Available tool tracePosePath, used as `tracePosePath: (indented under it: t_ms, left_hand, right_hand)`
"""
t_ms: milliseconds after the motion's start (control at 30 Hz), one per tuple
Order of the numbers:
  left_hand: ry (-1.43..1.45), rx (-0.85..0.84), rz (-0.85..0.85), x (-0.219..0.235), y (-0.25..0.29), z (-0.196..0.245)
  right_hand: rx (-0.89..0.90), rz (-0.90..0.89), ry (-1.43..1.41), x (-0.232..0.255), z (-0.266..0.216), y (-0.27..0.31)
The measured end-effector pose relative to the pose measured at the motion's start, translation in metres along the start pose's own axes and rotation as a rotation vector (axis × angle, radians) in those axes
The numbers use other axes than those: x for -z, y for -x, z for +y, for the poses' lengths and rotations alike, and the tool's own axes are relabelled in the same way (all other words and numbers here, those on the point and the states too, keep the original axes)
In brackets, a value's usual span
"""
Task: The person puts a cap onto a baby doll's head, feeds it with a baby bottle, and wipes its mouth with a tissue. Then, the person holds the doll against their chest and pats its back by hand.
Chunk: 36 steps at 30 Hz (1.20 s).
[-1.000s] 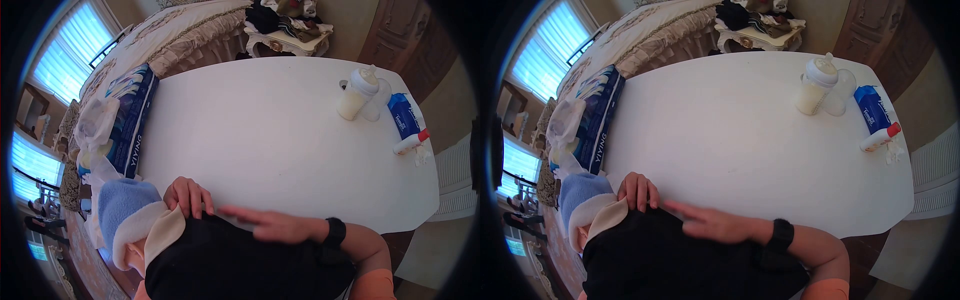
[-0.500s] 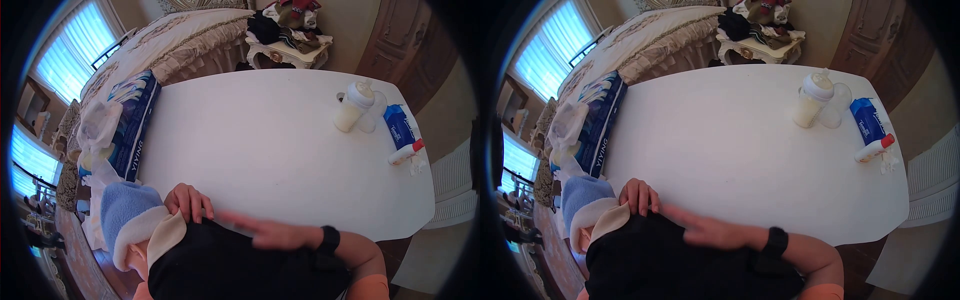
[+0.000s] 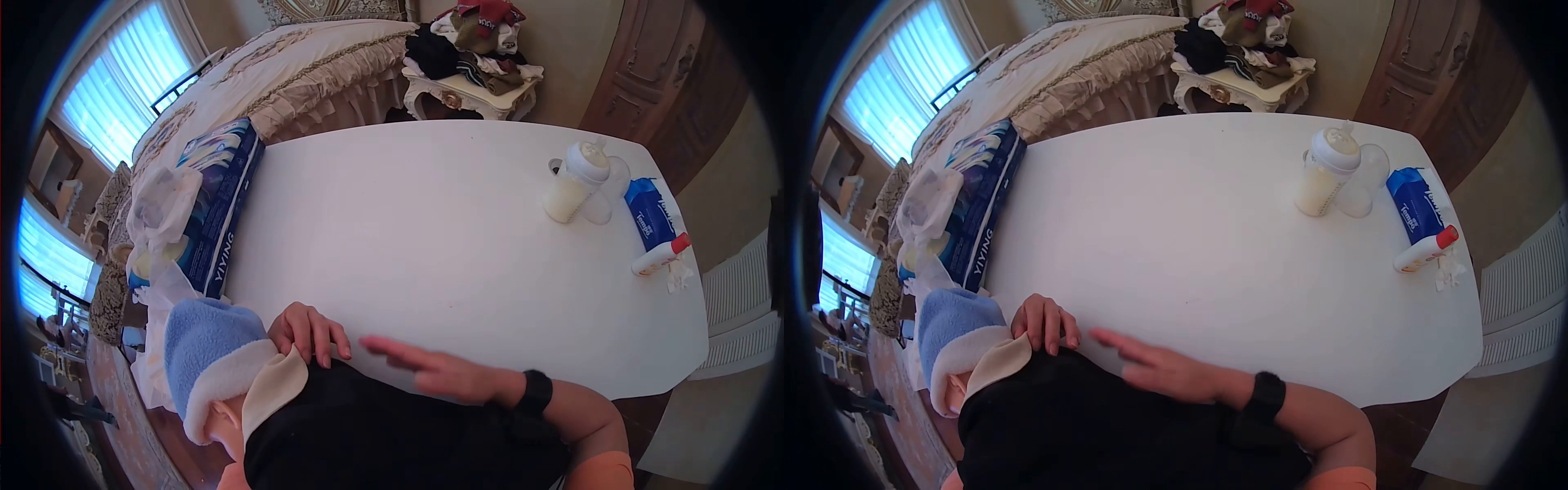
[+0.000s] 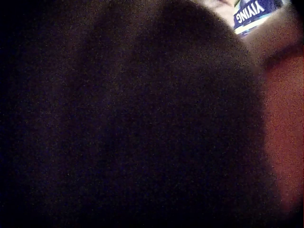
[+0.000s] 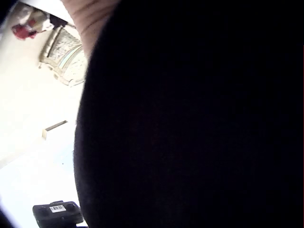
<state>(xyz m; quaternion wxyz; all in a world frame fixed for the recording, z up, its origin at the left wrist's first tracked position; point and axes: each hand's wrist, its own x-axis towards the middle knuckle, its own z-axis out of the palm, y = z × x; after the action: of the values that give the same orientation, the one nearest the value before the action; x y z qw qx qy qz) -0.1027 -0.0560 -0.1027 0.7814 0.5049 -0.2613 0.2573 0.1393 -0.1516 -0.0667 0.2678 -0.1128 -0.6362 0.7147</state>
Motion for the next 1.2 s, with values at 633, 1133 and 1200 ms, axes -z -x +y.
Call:
tracePosePath:
  t_ms: [633, 1133, 1200]
  left_hand:
    - [-0.008, -0.002, 0.017, -0.001, -0.001, 0.001]
    - [-0.019, 0.013, 0.057, -0.004, 0.0, 0.002]
    - [-0.02, 0.013, 0.081, -0.005, -0.001, 0.002]
  right_hand:
    - [-0.006, -0.134, 0.154, -0.008, -0.003, 0.002]
    - [0.013, 0.079, -0.163, 0.01, -0.002, 0.001]
    - [0.028, 0.087, -0.175, 0.006, -0.003, 0.002]
